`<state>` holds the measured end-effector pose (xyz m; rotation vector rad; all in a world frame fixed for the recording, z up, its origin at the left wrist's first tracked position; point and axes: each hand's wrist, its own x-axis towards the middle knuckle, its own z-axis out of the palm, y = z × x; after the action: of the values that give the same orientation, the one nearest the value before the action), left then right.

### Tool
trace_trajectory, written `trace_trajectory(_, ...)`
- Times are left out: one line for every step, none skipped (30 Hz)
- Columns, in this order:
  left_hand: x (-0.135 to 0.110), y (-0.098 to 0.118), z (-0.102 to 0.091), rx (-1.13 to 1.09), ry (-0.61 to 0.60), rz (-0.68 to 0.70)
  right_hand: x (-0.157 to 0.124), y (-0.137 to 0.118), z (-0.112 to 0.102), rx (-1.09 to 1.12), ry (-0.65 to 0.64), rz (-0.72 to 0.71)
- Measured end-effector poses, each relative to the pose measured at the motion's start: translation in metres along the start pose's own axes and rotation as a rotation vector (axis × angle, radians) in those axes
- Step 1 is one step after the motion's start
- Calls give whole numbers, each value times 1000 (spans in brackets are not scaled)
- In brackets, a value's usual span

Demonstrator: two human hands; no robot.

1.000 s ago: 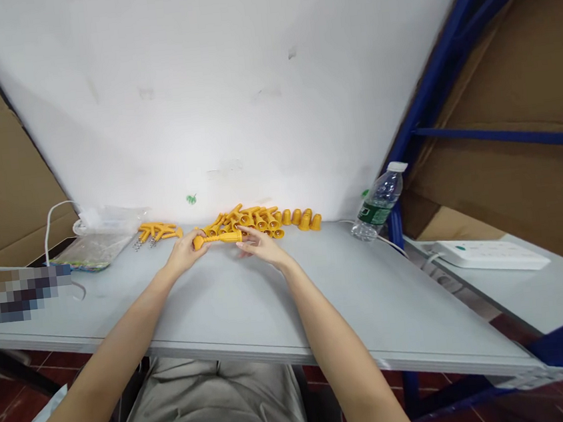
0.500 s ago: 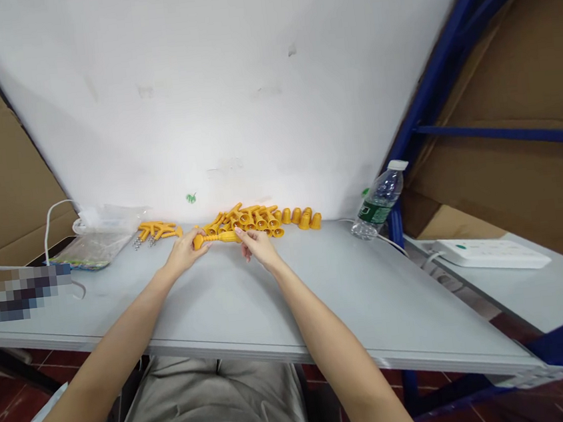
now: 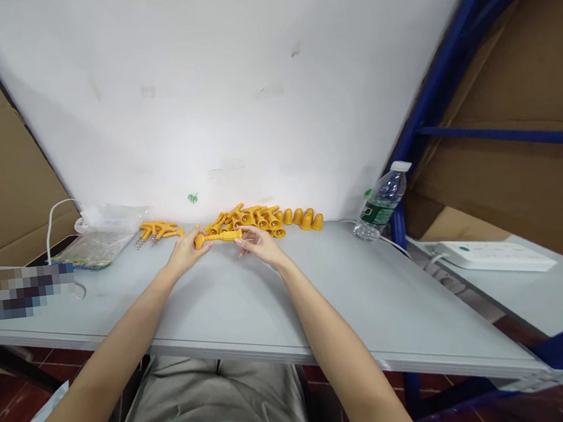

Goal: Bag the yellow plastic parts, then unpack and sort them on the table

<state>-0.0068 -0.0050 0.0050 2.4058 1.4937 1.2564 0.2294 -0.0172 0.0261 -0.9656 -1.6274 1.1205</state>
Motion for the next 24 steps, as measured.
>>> trace_trajectory(0,0,0,4,1,7,0,1,1,0,-2,-5)
trace_trajectory(-1,1,-1,6,0,13,0,1,2,-2,-2,-5)
trace_trajectory(-1,2,-1,8,-3,16,0,1,3,-5,2,-1)
trace_trajectory(-1,2,-1,9,-7,17,0,1,5,-5,8,4)
trace_trajectory(-1,3,-2,11,-11,15,0,1,6,0,19,10)
trace_trajectory(-1,3,-2,14,-15,12,0,0,7,9,30,17)
trace_trajectory(-1,3,-2,16,-17,10,0,0,8,23,42,25)
trace_trajectory(-1,3,-2,18,-18,9,0,-1,9,40,52,35)
trace_trajectory(-1,2,-1,18,-17,10,0,-1,10,62,61,46)
trace_trajectory(-1,2,-1,19,-16,12,-1,-1,11,87,71,58)
trace_trajectory(-1,1,0,19,-16,13,-1,-1,12,115,79,74)
trace_trajectory(-1,1,0,19,-16,12,-1,-1,13,147,87,91)
trace_trajectory(-2,1,1,19,-17,9,-1,-1,15,181,91,109)
trace_trajectory(-2,1,1,19,-19,4,0,-1,16,219,91,126)
trace_trajectory(-2,1,1,19,-23,-2,1,0,18,261,91,138)
trace_trajectory(-2,2,1,19,-27,-11,2,0,19,307,91,144)
trace_trajectory(-2,2,0,16,-36,-22,4,1,20,353,94,142)
trace_trajectory(-2,2,-2,10,-48,-35,6,1,21,395,103,133)
trace_trajectory(-1,1,-4,-2,-62,-50,10,1,21,431,120,120)
trace_trajectory(0,-1,-8,-20,-71,-68,14,2,21,457,145,103)
trace_trajectory(2,-5,-13,-37,-74,-93,19,2,20,470,175,81)
trace_trajectory(3,-11,-20,-48,-76,-123,24,3,19,470,208,52)
trace_trajectory(4,-18,-28,-45,-76,-162,31,3,18,451,245,9)
trace_trajectory(4,-27,-39,-13,-87,-216,38,4,17,408,279,-46)
